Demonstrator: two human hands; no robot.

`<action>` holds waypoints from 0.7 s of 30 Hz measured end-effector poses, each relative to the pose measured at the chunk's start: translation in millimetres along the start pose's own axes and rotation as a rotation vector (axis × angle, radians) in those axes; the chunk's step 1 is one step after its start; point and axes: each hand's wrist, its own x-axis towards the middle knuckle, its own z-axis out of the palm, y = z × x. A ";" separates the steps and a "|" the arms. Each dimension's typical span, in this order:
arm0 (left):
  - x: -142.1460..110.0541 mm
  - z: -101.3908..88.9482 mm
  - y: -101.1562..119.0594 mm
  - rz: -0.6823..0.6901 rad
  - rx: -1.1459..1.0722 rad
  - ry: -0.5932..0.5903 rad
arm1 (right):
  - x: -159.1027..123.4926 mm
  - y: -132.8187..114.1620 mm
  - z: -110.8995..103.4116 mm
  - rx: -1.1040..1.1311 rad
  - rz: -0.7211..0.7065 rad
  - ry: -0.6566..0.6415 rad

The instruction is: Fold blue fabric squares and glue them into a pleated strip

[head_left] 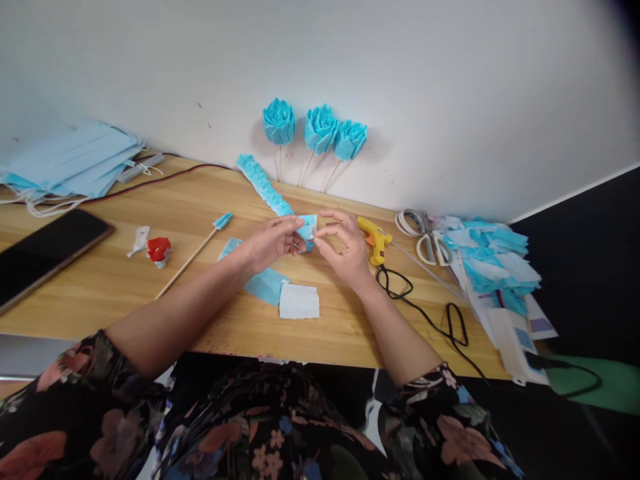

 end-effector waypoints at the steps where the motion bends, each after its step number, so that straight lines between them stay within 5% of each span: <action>1: -0.6 0.3 -0.2 0.019 0.018 0.006 | 0.1 -0.1 0.2 -0.002 -0.007 -0.003; 11: 0.7 -2.0 -3.6 0.129 0.092 0.107 | -1.0 6.5 -7.3 0.136 -0.038 0.015; 21: -0.5 -0.3 -3.0 0.162 0.121 0.095 | 2.1 11.4 -4.8 -0.083 -0.145 -0.035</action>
